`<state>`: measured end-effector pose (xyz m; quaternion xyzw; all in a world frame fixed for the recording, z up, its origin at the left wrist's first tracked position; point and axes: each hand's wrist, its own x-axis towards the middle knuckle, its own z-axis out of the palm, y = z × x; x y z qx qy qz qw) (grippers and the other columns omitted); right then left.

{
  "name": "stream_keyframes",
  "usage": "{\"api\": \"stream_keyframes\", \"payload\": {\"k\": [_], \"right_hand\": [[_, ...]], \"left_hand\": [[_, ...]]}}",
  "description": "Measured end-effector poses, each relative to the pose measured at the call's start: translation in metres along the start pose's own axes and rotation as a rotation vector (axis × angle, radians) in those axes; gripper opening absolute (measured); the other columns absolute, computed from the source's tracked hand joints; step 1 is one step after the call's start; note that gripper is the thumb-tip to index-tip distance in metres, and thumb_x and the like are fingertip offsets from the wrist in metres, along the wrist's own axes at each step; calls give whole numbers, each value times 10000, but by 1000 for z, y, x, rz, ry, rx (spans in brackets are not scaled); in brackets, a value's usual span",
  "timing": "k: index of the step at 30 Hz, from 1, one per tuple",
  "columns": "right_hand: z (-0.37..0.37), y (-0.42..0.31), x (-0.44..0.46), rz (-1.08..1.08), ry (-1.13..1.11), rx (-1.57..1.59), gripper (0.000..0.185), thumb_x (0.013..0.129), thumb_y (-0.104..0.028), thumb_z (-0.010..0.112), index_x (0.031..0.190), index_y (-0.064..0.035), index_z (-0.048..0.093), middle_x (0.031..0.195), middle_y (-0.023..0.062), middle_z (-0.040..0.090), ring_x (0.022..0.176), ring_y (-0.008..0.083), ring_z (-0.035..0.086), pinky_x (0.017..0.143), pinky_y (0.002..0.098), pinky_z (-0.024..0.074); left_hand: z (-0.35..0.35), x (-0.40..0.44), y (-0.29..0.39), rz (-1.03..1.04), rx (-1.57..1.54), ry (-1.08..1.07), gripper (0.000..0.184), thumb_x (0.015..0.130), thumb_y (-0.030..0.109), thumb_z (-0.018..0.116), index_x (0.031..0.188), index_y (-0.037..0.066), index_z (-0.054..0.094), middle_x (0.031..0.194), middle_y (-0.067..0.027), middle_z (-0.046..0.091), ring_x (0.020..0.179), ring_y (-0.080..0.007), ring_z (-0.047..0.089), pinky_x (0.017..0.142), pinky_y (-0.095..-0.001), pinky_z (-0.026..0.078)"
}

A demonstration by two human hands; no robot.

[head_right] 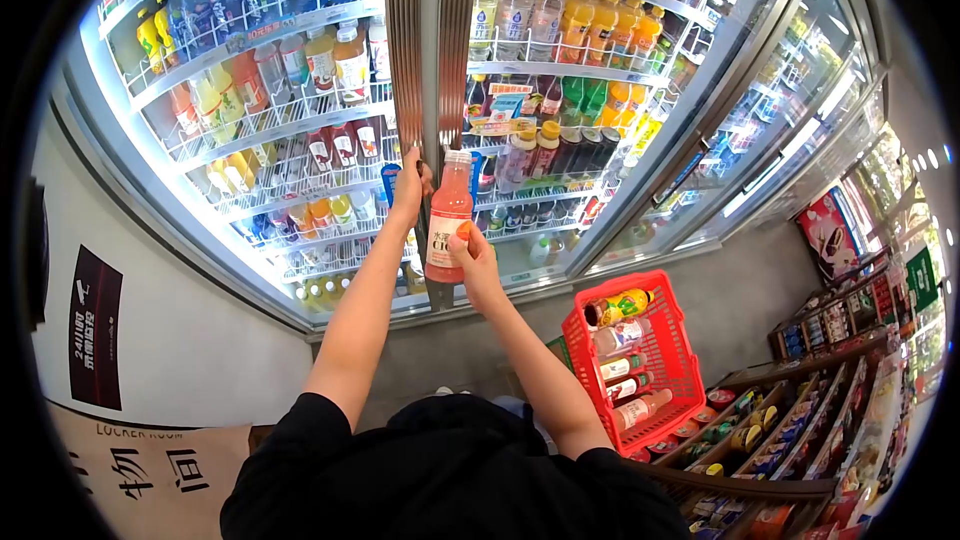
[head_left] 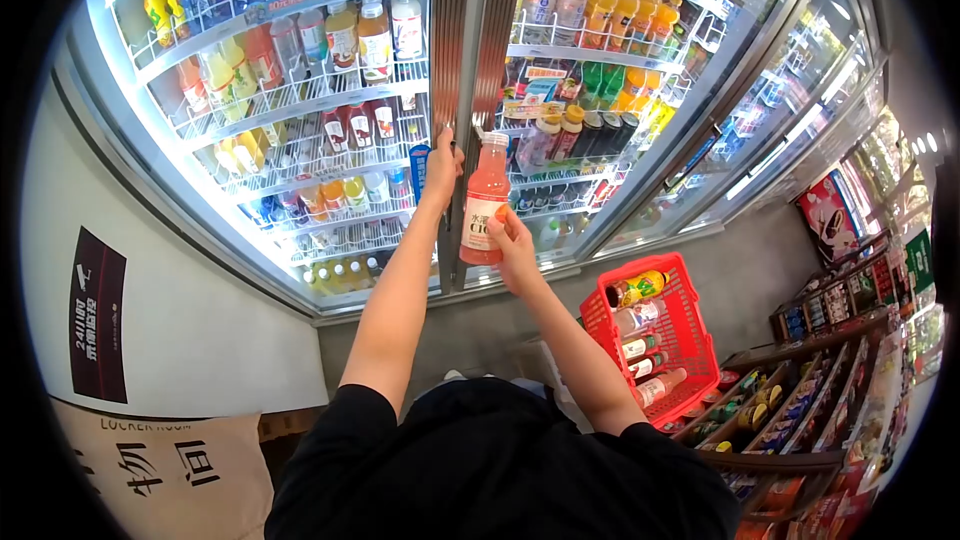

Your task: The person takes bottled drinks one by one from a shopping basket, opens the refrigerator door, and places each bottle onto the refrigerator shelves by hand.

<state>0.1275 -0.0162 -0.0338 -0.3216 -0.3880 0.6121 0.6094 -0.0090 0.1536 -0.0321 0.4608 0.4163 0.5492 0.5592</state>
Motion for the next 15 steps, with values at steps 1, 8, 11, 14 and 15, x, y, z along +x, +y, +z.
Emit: {"api": "stream_keyframes", "payload": {"k": [1, 8, 11, 14, 15], "right_hand": [[-1, -2, -3, 7, -1, -7, 467, 990, -203, 634, 1389, -14, 483, 1219, 58, 641, 1081, 120, 614, 946, 301, 499], [-8, -1, -18, 35, 9, -2, 512, 991, -154, 623, 1441, 3, 436, 1269, 79, 625, 1118, 136, 611, 969, 305, 492], [-17, -4, -20, 34, 9, -28, 529, 987, -146, 630, 1452, 4, 427, 1284, 77, 617, 1119, 134, 607, 969, 305, 488], [-26, -11, -21, -4, 1, -31, 518, 987, -155, 631, 1442, 3, 440, 1270, 73, 624, 1111, 131, 608, 964, 302, 487], [-28, -15, -22, 7, -6, -27, 518, 987, -155, 631, 1442, 3, 440, 1270, 73, 624, 1111, 131, 608, 964, 302, 487]], "left_hand": [[6, -2, 1, 9, 2, 55, 554, 994, 527, 371, 583, 155, 363, 535, 34, 342, 481, -114, 352, 524, -281, 313], [12, 1, 1, -85, 35, 191, 632, 970, 549, 369, 519, 115, 453, 480, -6, 384, 440, -148, 361, 472, -342, 265], [16, -7, 10, -68, 38, 218, 588, 975, 528, 370, 530, 145, 387, 493, 12, 349, 451, -139, 347, 481, -322, 271], [24, -22, 12, -109, 28, 241, 543, 978, 498, 377, 543, 179, 324, 506, 34, 314, 459, -128, 326, 485, -301, 265], [26, -27, 8, -82, 48, 280, 580, 978, 499, 382, 529, 132, 380, 499, 8, 356, 462, -145, 354, 485, -330, 272]]}}
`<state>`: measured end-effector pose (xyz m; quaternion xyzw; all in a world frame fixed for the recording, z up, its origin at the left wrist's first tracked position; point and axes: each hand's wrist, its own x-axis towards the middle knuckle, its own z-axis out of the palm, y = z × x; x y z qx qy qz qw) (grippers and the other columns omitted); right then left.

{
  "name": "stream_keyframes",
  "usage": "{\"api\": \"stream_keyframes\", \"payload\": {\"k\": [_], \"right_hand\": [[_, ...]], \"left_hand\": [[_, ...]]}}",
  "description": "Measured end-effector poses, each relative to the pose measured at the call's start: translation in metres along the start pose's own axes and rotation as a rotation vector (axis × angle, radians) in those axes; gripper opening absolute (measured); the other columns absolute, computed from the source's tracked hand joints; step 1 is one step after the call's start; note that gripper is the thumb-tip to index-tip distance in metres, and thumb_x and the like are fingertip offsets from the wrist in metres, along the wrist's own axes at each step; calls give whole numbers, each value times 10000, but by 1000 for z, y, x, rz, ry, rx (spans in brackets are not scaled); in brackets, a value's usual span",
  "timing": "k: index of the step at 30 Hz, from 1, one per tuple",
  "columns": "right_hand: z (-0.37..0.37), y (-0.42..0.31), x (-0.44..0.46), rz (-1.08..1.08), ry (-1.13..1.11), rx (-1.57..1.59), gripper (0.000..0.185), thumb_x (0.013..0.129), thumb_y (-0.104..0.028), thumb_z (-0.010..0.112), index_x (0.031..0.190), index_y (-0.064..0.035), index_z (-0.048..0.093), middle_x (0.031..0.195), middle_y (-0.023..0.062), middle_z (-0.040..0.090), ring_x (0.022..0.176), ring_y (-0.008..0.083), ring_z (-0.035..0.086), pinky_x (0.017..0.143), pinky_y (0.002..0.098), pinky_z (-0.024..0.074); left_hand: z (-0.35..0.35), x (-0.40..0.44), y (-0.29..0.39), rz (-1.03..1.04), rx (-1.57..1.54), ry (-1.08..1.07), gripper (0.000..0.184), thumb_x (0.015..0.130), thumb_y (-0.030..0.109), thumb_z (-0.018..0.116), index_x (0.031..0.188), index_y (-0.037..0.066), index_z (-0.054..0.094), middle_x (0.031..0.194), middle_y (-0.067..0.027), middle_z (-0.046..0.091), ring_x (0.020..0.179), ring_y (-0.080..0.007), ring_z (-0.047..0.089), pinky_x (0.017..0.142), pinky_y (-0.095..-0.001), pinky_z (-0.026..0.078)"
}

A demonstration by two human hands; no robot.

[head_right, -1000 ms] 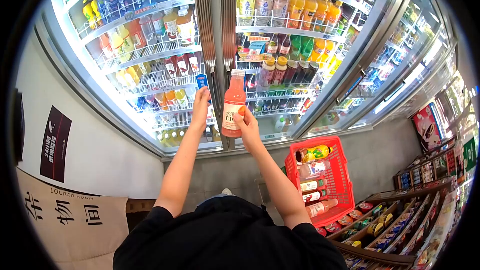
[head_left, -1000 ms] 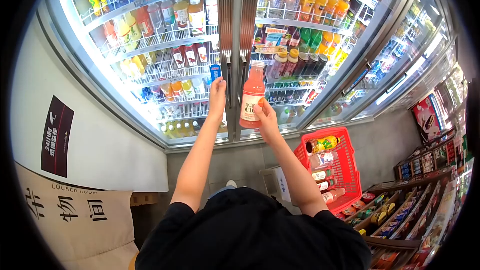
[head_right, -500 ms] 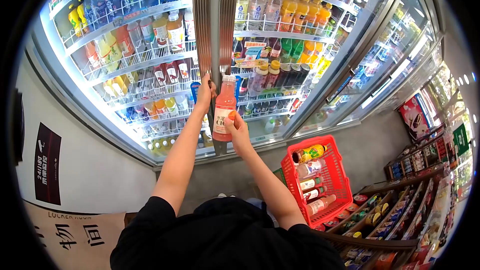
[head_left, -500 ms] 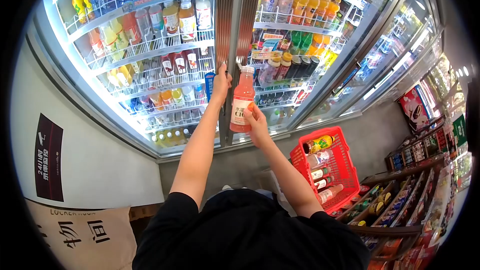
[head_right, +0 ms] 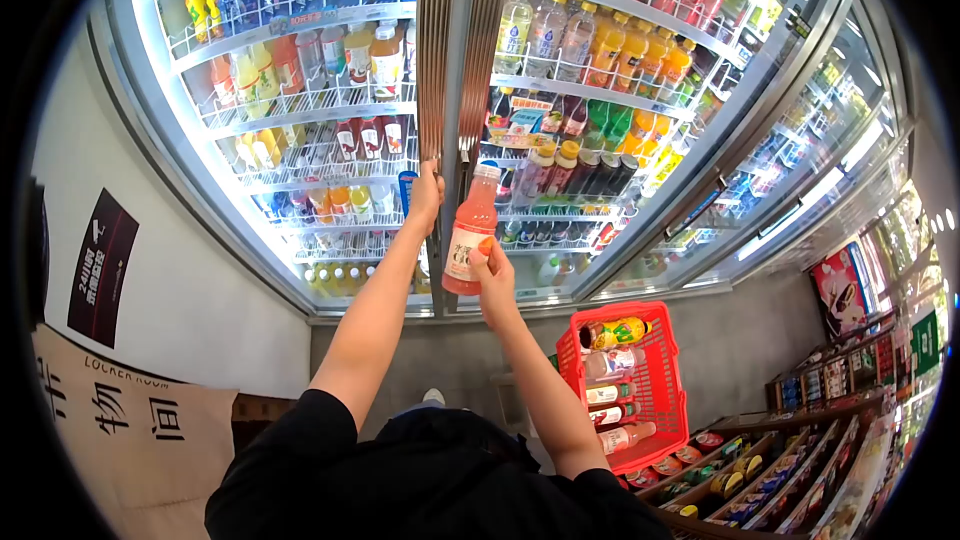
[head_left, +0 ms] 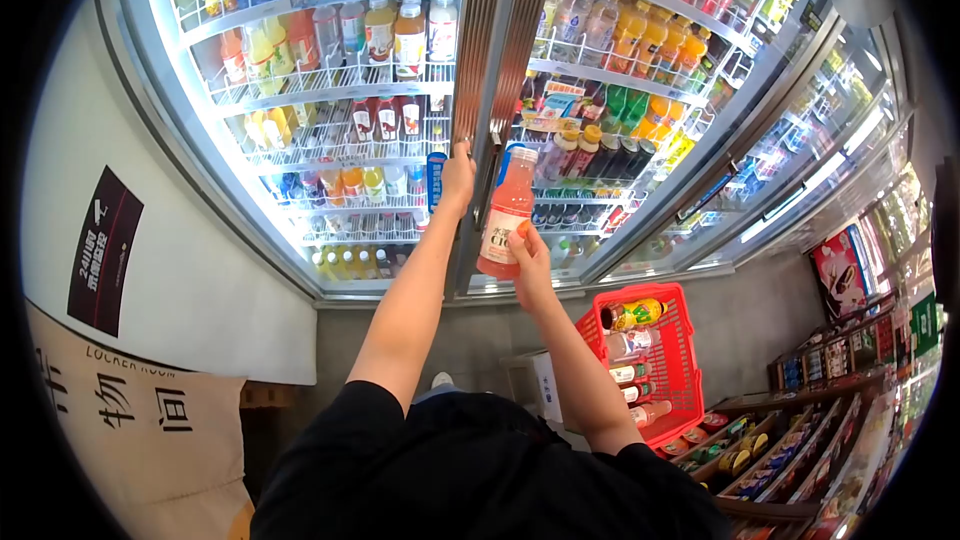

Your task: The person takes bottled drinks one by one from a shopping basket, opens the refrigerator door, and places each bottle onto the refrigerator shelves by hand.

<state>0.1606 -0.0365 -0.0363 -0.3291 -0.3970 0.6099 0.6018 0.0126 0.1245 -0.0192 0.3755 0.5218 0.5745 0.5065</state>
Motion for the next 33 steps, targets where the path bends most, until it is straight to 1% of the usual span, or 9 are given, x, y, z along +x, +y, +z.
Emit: {"api": "stream_keyframes", "payload": {"k": [1, 9, 23, 25, 27, 28, 30, 31, 33], "right_hand": [[-2, -4, -2, 4, 10, 2, 508, 989, -159, 629, 1435, 3, 448, 1260, 71, 629, 1105, 130, 610, 962, 301, 486], [0, -24, -21, -43, -66, 52, 435, 994, -161, 620, 1378, 1, 496, 1208, 56, 644, 1067, 118, 611, 946, 291, 482], [28, -37, -109, -37, -327, 36, 488, 969, -164, 662, 1391, 6, 486, 1274, 76, 619, 1143, 130, 585, 996, 292, 460], [35, -39, -124, -17, -354, 62, 495, 968, -160, 663, 1398, 6, 481, 1280, 78, 618, 1147, 130, 585, 998, 296, 462], [42, -37, -135, -38, -366, 78, 513, 969, -158, 660, 1414, 9, 468, 1276, 79, 622, 1137, 131, 592, 991, 300, 469], [45, -35, -139, -27, -366, 69, 530, 968, -155, 661, 1428, 9, 456, 1277, 83, 622, 1133, 131, 593, 988, 301, 472], [50, -34, -145, -7, -384, 72, 530, 969, -154, 659, 1429, 9, 454, 1277, 84, 621, 1131, 131, 593, 988, 300, 472], [52, -34, -148, 11, -395, 63, 530, 969, -154, 658, 1430, 9, 453, 1277, 85, 621, 1129, 131, 594, 987, 300, 472], [58, -34, -150, -1, -395, 65, 515, 971, -150, 654, 1420, 11, 459, 1267, 85, 624, 1115, 129, 598, 978, 299, 476]], "left_hand": [[-3, -7, -5, 27, 21, 41, 624, 979, 500, 386, 515, 85, 436, 491, -18, 397, 465, -161, 381, 486, -360, 279], [-27, -97, -11, 24, -124, -27, 525, 974, 468, 425, 548, 175, 337, 504, 49, 306, 453, -111, 281, 465, -308, 200], [-92, -296, -7, 57, -184, 290, 420, 948, 484, 523, 717, 133, 528, 680, 41, 475, 683, -96, 422, 703, -259, 341], [-98, -327, -12, 49, -237, 361, 328, 959, 388, 579, 823, 90, 576, 798, 5, 533, 786, -123, 489, 788, -274, 383], [-93, -359, -15, 484, -164, 842, 210, 960, 244, 623, 956, 38, 585, 962, -52, 568, 907, -168, 532, 883, -304, 410], [-89, -378, -7, 489, -158, 850, 210, 960, 244, 623, 956, 38, 585, 962, -52, 568, 907, -168, 532, 883, -304, 410], [-83, -408, 8, 836, 388, 1069, 129, 981, 134, 591, 1055, 31, 568, 1062, -71, 559, 983, -176, 535, 923, -308, 420], [-86, -410, 9, 905, 380, 871, 119, 984, 100, 576, 1059, 7, 570, 1033, -59, 579, 982, -154, 555, 898, -306, 447], [-81, -405, 23, 770, 246, 454, 116, 988, 73, 560, 1080, 5, 572, 1041, -61, 605, 994, -153, 583, 897, -296, 459]]}}
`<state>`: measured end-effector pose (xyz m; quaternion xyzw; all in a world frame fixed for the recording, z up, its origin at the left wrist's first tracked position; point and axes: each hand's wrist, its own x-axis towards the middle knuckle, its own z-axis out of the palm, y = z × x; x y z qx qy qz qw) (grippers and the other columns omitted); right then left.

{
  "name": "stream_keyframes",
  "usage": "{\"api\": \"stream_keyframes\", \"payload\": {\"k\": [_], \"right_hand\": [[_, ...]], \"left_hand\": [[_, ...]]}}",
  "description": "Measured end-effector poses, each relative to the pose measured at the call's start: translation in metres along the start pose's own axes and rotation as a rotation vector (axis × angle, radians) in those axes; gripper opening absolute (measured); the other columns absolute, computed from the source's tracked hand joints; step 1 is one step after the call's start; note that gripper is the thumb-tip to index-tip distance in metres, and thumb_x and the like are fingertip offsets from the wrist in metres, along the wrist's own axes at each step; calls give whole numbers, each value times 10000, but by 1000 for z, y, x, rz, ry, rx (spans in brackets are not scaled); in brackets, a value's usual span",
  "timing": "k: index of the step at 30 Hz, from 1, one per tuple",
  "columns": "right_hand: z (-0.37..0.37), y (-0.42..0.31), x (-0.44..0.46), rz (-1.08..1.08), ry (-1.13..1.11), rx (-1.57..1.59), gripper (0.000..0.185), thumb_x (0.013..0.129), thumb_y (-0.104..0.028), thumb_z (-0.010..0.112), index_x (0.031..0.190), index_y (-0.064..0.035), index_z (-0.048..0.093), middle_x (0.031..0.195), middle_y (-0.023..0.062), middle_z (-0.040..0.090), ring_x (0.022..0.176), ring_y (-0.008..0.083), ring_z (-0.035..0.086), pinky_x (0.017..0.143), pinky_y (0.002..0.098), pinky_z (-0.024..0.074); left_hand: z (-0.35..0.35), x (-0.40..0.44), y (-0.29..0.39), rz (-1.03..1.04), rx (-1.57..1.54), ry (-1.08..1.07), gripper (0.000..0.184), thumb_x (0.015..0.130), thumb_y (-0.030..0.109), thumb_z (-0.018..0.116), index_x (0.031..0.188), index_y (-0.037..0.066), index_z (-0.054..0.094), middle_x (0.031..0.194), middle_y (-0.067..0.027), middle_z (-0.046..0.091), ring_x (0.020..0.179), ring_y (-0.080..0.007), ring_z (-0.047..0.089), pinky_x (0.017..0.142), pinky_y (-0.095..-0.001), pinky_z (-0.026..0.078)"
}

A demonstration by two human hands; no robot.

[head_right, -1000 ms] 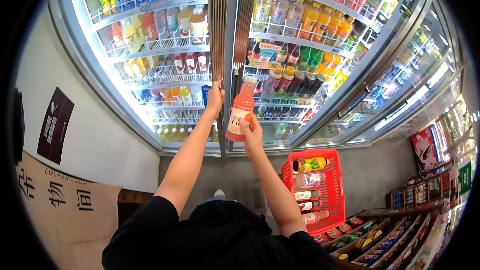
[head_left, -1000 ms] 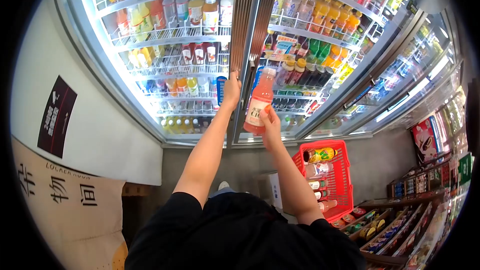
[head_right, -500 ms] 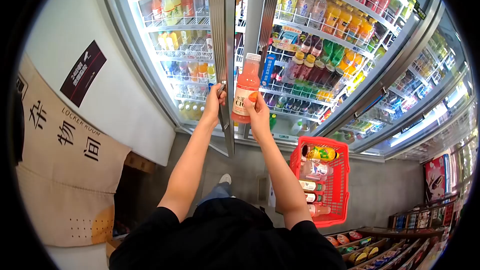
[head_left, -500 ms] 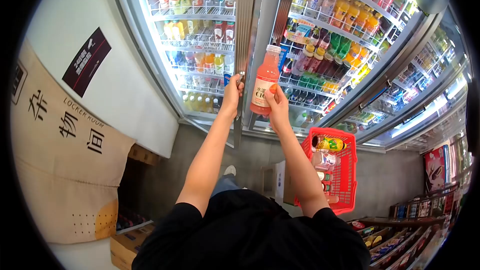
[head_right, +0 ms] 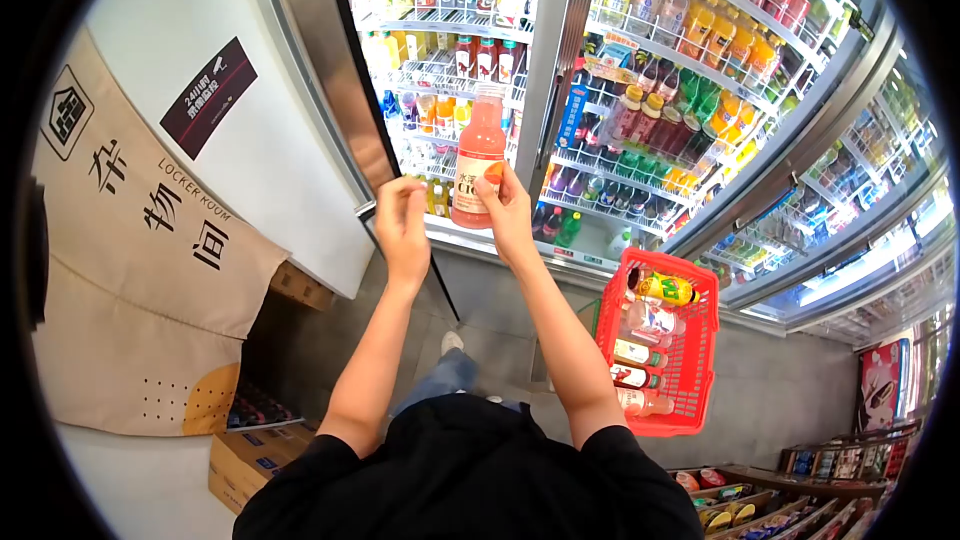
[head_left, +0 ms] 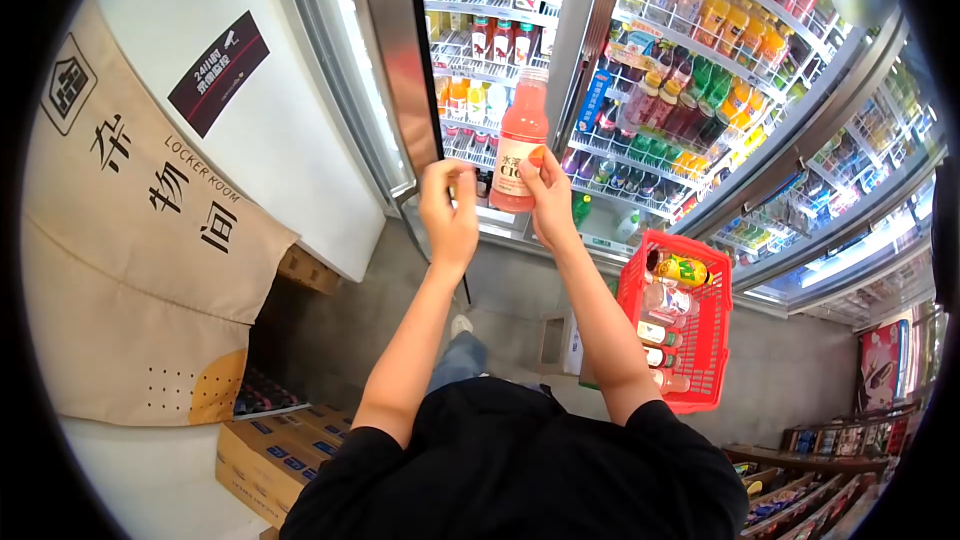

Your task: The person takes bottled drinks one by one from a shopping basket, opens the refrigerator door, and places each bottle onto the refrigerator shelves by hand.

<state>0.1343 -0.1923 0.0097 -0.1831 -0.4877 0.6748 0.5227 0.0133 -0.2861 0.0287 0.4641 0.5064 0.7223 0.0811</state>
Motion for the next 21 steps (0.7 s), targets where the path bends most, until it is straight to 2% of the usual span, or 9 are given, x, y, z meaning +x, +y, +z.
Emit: {"api": "stream_keyframes", "payload": {"k": [2, 6, 8, 10, 11, 14, 21], "right_hand": [[5, -1, 6, 5, -23, 12, 485, 973, -144, 649, 1398, 10, 473, 1255, 82, 627, 1107, 126, 600, 968, 294, 481], [14, 1, 19, -1, -14, 5, 447, 977, -141, 643, 1370, 10, 492, 1232, 77, 634, 1101, 117, 598, 955, 286, 486], [17, 4, 27, -8, -33, -10, 469, 970, -148, 654, 1378, 13, 489, 1235, 81, 633, 1105, 120, 598, 958, 290, 485], [23, 8, 39, 7, -50, -77, 492, 961, -162, 671, 1383, 11, 489, 1240, 81, 633, 1105, 125, 601, 963, 293, 486], [27, 11, 44, 8, -40, -57, 511, 954, -176, 683, 1387, 10, 485, 1239, 81, 633, 1106, 130, 604, 964, 298, 487], [42, 13, 59, 26, -82, -66, 449, 967, -189, 661, 1343, 9, 517, 1210, 74, 645, 1082, 126, 608, 963, 298, 483], [71, 36, 83, 84, -179, -14, 519, 963, -165, 670, 1410, 0, 462, 1262, 85, 625, 1119, 133, 601, 974, 302, 485]], "left_hand": [[14, 22, -18, -121, -121, -123, 170, 1015, 110, 514, 1150, 24, 569, 1115, -76, 629, 1040, -162, 595, 909, -307, 470], [23, 78, -73, -578, -307, -215, 336, 1035, 315, 436, 1222, 65, 562, 1137, -72, 620, 1041, -171, 573, 907, -327, 442], [19, 97, -86, -519, -268, -243, 363, 1023, 350, 426, 1198, 78, 590, 1070, -57, 642, 970, -156, 585, 856, -313, 433], [7, 110, -83, -602, -269, -126, 369, 1013, 355, 433, 1186, 75, 598, 1027, -54, 657, 911, -151, 593, 833, -307, 432], [4, 111, -90, -529, -185, -96, 362, 1008, 342, 436, 1183, 70, 598, 1011, -58, 662, 885, -148, 601, 812, -302, 431], [-9, 108, -84, -523, -193, -48, 346, 1004, 321, 468, 1152, 45, 615, 1012, -65, 661, 887, -146, 607, 800, -298, 435], [-70, 103, -69, -479, -75, -42, 369, 1006, 347, 541, 1206, 48, 625, 1066, -67, 685, 939, -147, 630, 852, -293, 453]]}}
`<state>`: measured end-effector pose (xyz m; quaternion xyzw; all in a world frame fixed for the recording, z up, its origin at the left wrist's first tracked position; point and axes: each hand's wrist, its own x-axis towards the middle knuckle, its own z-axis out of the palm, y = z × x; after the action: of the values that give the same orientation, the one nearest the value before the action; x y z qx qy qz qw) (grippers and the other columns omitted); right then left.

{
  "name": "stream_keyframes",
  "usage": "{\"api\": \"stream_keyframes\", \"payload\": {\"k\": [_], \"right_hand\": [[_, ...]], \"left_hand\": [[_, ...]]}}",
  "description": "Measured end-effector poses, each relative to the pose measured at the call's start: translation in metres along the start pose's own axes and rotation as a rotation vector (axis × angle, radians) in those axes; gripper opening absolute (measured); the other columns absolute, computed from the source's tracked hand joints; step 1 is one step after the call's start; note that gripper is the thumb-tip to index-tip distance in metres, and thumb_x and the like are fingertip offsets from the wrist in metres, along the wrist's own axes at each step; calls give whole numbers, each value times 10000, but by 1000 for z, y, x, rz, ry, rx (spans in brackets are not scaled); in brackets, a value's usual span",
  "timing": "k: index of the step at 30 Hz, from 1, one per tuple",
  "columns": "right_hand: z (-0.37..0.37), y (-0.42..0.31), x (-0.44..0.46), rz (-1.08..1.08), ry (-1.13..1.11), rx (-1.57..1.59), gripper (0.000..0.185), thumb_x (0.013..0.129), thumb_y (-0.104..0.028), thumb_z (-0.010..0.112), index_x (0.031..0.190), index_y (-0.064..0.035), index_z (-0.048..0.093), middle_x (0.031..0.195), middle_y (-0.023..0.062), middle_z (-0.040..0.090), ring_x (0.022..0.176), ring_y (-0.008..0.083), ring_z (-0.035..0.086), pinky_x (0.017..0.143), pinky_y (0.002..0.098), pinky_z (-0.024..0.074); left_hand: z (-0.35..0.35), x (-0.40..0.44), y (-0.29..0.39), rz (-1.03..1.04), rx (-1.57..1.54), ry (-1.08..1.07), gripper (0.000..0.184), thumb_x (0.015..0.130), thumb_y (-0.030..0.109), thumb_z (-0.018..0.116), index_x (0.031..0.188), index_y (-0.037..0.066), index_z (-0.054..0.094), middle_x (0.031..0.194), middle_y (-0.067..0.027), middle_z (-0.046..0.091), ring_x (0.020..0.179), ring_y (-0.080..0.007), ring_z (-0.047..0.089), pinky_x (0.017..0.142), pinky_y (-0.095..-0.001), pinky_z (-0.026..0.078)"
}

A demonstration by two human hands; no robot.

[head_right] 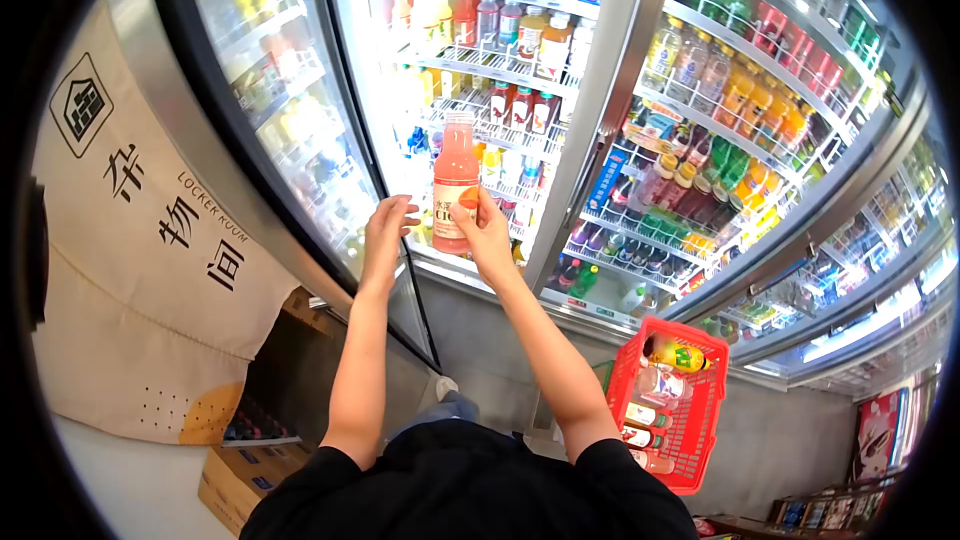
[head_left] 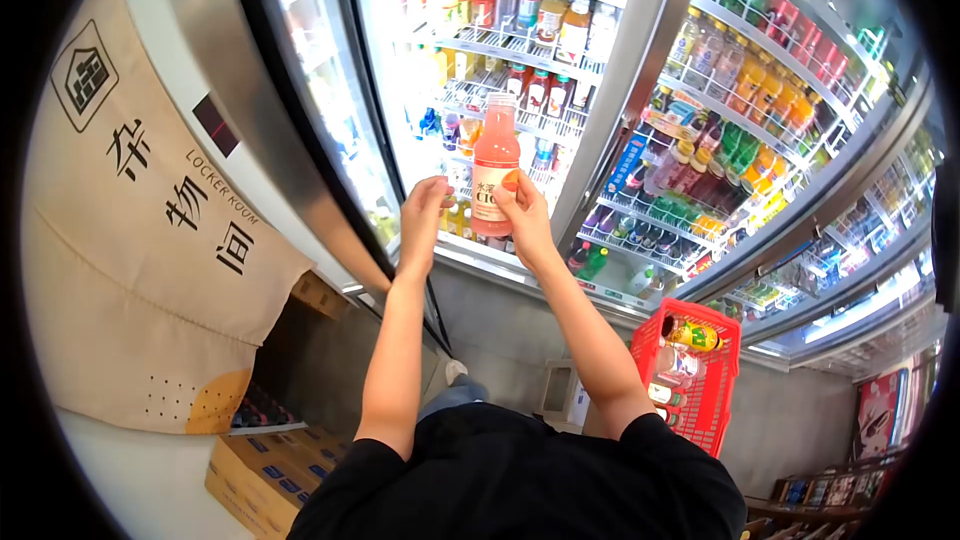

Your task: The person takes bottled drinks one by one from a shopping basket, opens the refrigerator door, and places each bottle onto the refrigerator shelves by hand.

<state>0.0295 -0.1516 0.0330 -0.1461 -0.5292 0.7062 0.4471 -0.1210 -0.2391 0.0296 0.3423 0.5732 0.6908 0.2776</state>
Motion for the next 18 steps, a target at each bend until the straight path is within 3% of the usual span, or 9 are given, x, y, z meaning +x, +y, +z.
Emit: {"api": "stream_keyframes", "payload": {"k": [9, 13, 16, 18], "right_hand": [[32, 49, 33, 147, -86, 138, 527, 969, -153, 657, 1424, 11, 447, 1295, 85, 612, 1150, 136, 594, 992, 307, 478], [67, 58, 64, 154, -129, 111, 508, 969, -152, 658, 1404, 19, 460, 1281, 87, 620, 1141, 138, 599, 983, 302, 484], [82, 63, 90, 134, -173, 80, 517, 987, -185, 631, 1427, 6, 436, 1306, 93, 604, 1166, 148, 585, 1008, 313, 467], [87, 65, 108, 141, -221, 48, 540, 1004, -161, 565, 1486, -12, 373, 1374, 109, 558, 1238, 175, 547, 1065, 335, 426]], "left_hand": [[-100, 20, 11, -51, 58, -2, 391, 981, 347, 606, 1256, 69, 625, 1107, -67, 690, 974, -146, 639, 868, -297, 466], [-96, 54, 24, -64, 174, -284, 533, 980, 331, 630, 1431, 74, 508, 1251, -97, 617, 1080, -186, 621, 935, -343, 485], [-100, 81, 25, -40, 88, -282, 608, 946, 251, 690, 1466, 34, 460, 1258, -73, 592, 965, -137, 611, 865, -307, 494], [-111, 102, 27, -28, 100, -336, 669, 954, 254, 679, 1530, 85, 382, 1336, -81, 545, 1098, -182, 599, 973, -355, 476]]}}
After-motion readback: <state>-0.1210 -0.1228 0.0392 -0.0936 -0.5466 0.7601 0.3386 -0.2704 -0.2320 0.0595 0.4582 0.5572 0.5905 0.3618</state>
